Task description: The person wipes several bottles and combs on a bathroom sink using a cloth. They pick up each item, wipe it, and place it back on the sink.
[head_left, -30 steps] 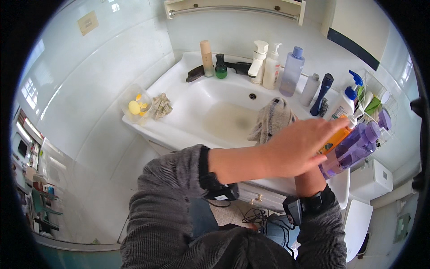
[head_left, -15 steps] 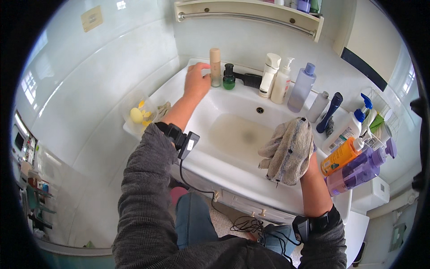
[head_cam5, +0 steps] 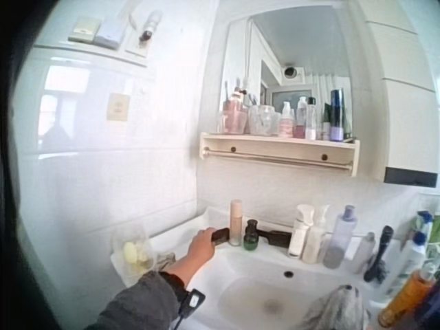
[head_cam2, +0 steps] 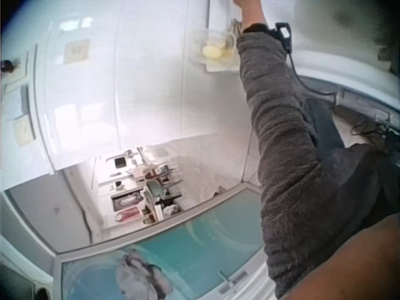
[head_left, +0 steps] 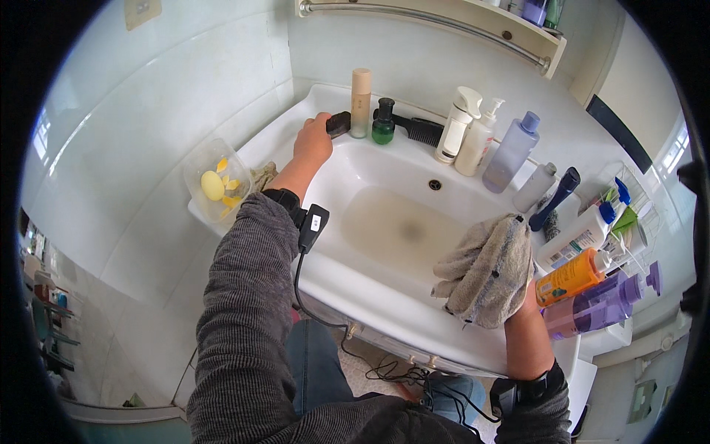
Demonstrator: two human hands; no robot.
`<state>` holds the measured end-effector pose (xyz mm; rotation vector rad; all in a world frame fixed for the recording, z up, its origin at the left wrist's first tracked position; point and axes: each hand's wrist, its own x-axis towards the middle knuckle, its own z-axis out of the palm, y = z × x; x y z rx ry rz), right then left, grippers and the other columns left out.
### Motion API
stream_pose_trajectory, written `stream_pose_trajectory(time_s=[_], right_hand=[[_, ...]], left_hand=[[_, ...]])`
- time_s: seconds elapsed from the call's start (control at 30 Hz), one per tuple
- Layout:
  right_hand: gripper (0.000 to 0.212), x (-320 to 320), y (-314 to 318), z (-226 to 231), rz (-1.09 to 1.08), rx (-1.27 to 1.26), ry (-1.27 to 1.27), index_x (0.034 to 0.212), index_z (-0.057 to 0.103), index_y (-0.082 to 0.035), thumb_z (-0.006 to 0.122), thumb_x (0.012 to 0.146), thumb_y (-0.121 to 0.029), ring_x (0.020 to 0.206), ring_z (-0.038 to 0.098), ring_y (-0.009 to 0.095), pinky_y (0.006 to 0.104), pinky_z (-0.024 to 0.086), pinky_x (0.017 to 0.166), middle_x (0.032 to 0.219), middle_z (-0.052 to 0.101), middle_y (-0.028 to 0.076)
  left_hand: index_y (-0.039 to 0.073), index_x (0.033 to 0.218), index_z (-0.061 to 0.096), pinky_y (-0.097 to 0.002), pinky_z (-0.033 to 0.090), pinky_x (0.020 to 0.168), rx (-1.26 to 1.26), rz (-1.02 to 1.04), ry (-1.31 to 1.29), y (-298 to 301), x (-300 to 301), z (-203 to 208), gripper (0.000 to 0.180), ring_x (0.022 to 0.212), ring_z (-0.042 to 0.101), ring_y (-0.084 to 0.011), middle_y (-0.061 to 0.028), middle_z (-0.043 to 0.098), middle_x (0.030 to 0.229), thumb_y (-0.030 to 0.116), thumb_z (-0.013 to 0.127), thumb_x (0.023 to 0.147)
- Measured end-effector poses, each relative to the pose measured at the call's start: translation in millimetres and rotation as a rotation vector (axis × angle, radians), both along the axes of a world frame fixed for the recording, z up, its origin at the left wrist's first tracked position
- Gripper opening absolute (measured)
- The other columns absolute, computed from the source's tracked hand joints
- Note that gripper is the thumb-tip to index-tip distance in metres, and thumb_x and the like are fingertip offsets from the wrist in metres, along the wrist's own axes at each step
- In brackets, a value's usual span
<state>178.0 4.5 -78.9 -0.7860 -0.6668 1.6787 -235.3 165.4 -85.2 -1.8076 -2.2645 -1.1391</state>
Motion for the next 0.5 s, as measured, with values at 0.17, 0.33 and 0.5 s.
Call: stream_pose_trajectory(time_s=[0.17, 0.33, 0.5], right_hand=[[0.04, 2.8, 1.9, -3.5, 0.067, 0.092, -0.069, 0.122, 0.056, -0.013, 0.055, 0.093, -0.041, 0.102, 0.06, 0.031, 0.0493, 0.051, 0.088, 0.113, 0.061, 0.013], [0.036, 0.1, -0.9, 0.9, 0.028, 0.077, -0.092, 0.124, 0.053, -0.01, 0.052, 0.096, -0.032, 0.099, 0.061, 0.028, 0.0449, 0.052, 0.087, 0.112, 0.061, 0.011], [0.036, -4.9, 3.0, 7.1, 0.101, 0.112, -0.125, 0.122, 0.054, -0.009, 0.055, 0.094, -0.032, 0.1, 0.06, 0.03, 0.0456, 0.052, 0.087, 0.112, 0.061, 0.013]], left_hand=[[0.015, 0.124, 0.052, -0.044, 0.048, 0.089, 0.015, 0.032, 0.021, 9.6, -4.7, -4.2, 0.041, 0.105, 0.059, -0.0354, -0.0159, 0.06, 0.113, 0.006, 0.06, 0.085], [0.012, 0.12, 0.055, -0.0445, 0.049, 0.088, 0.133, 0.066, -0.018, 16.1, -18.4, -5.8, 0.035, 0.106, 0.059, -0.0353, -0.0174, 0.062, 0.108, 0.007, 0.059, 0.085], [0.012, 0.121, 0.055, -0.0462, 0.048, 0.089, 0.186, 0.221, -0.103, 4.7, -26.8, 4.9, 0.034, 0.106, 0.058, -0.0375, -0.0189, 0.059, 0.114, 0.01, 0.054, 0.087]])
